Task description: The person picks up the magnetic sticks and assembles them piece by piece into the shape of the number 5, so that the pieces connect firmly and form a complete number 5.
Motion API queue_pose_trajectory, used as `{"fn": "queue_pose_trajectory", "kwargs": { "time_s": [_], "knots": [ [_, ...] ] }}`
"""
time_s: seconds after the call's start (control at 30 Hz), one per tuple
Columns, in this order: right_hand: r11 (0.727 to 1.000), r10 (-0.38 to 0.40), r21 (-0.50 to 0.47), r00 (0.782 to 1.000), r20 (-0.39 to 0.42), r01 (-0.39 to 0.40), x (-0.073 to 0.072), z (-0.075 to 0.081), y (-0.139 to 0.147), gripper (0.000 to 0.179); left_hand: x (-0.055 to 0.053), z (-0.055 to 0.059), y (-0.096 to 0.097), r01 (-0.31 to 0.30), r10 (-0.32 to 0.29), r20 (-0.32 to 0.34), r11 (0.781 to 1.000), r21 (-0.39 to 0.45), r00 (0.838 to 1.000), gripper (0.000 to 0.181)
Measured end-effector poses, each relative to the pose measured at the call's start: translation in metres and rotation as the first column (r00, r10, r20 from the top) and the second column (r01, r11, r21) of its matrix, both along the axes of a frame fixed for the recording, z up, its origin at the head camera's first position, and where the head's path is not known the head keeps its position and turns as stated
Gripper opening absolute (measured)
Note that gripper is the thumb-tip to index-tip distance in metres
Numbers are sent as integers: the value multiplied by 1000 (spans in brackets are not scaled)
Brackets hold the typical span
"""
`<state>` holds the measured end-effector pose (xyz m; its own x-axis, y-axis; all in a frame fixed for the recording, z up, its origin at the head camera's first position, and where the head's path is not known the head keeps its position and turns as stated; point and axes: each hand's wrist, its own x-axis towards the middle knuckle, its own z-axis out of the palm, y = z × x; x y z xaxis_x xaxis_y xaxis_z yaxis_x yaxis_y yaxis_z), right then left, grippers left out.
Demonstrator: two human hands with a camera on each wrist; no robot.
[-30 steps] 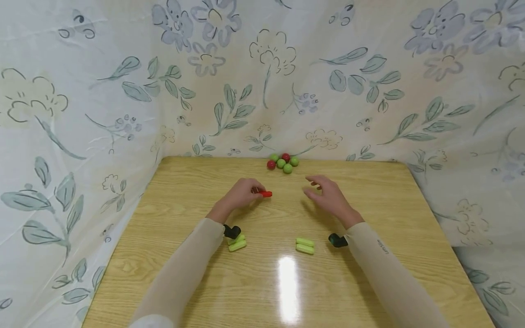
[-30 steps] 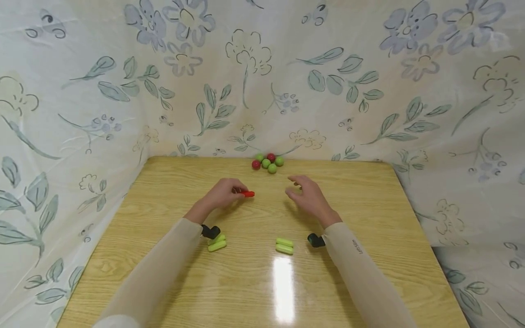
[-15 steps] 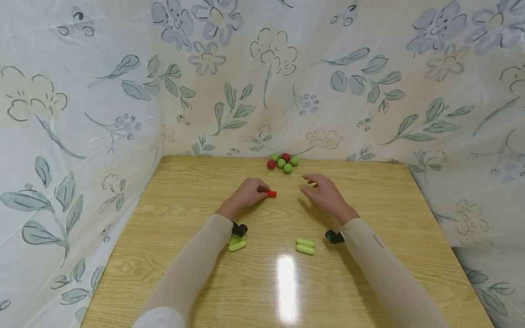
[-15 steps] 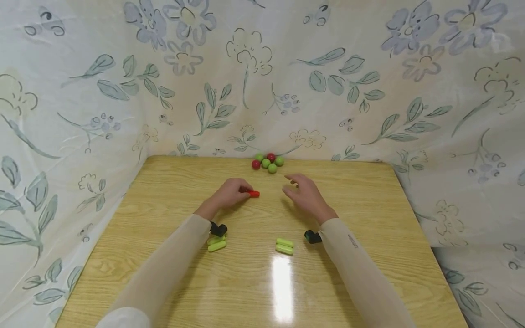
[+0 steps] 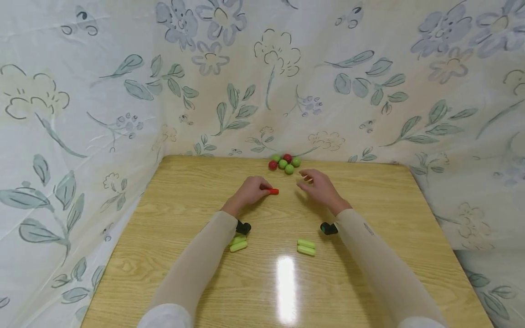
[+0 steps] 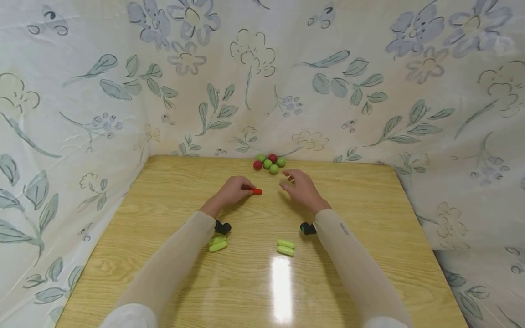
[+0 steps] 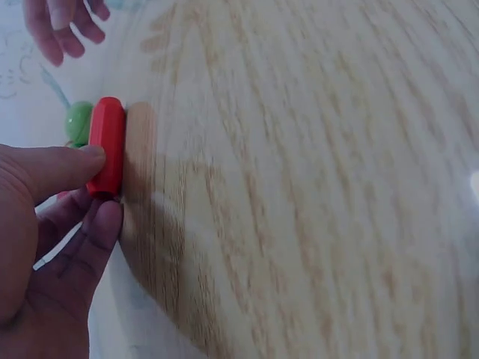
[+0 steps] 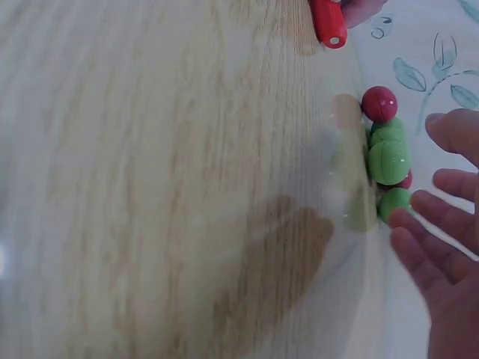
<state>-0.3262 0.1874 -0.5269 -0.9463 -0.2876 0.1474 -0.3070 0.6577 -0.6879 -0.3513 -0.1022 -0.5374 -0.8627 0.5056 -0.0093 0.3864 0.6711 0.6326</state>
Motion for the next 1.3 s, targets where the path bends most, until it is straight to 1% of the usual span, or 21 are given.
{"fn": "queue_pose_trajectory", "kwargs": {
  "time_s": [0.13, 0.27, 0.43, 0.6, 0.73, 0.83, 0.97, 1.13, 1.3],
  "knots": [
    [1000, -19, -17, 999, -36, 19, -11, -1, -2, 44, -2, -1, -2, -30, 30, 9, 999, 25, 1000, 16],
    [998, -39, -56, 998, -55, 36, -20, -6, -4, 43, 0, -4, -5, -53, 52, 32, 997, 51, 998, 14],
    [997, -45, -69, 999, -18, 43, -23, -14, -8, 40, 4, -12, -5, -47, 44, 51, 997, 68, 998, 13],
    [995, -75, -70, 997, 23, 77, -24, -21, -12, 38, 10, -17, -2, -47, 41, 68, 995, 85, 997, 13],
    [994, -75, -78, 996, 45, 78, -26, -24, -14, 40, 12, -17, 0, -67, 61, 80, 995, 79, 995, 12],
    [993, -81, -84, 996, 47, 85, -28, -24, -16, 41, 12, -16, 0, -73, 67, 81, 994, 76, 994, 12],
    [993, -99, -66, 994, 46, 102, -32, -25, -17, 40, 10, -15, 0, -56, 51, 64, 995, 81, 997, 12],
    [994, -95, -44, 994, 59, 97, -36, -21, -20, 39, 5, -12, -1, -51, 47, 56, 995, 81, 997, 13],
    [995, -88, -50, 996, 16, 89, -41, -15, -23, 37, 0, -8, -3, -63, 57, 69, 994, 93, 996, 13]
  ]
}}
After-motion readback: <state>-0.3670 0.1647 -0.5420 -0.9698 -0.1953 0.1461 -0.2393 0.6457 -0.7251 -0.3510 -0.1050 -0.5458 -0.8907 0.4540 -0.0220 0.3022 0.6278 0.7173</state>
